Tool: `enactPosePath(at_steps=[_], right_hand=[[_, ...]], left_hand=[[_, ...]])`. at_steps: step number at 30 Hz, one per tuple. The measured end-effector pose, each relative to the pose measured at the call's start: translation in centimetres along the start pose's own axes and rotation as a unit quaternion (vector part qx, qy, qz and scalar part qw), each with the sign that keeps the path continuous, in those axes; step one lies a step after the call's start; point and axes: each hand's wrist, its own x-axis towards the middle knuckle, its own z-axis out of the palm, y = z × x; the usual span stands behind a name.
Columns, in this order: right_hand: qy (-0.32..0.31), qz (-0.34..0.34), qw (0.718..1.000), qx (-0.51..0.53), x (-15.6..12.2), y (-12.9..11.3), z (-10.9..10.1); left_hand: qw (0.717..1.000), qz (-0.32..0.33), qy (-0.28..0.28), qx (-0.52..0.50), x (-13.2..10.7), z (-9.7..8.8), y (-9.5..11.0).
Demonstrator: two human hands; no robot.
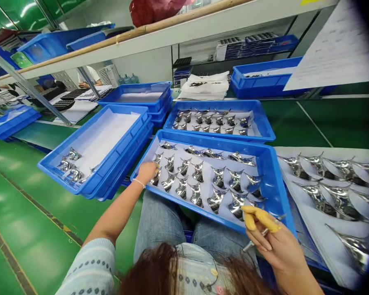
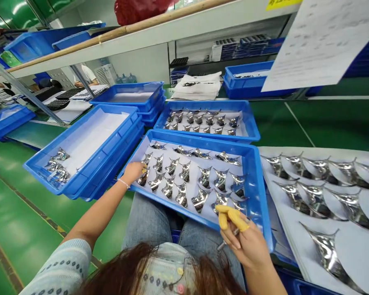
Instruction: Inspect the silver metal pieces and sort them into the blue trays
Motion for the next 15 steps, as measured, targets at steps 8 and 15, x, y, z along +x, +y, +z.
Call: enactPosePath(at_steps=[8, 15], right_hand=[[-0.008, -0.041, 0.999, -0.019, -0.2, 0.2, -0.7], [0.16, -0.077, 0.718, -0.673, 0.0, -5.9, -4.3]], left_hand=[[0.999, -0.003, -0.023, 0.042, -0.2, -0.4, 1.0], [0.995, 0.098, 0.004, -0.002, -4.0, 0.0, 4.6]])
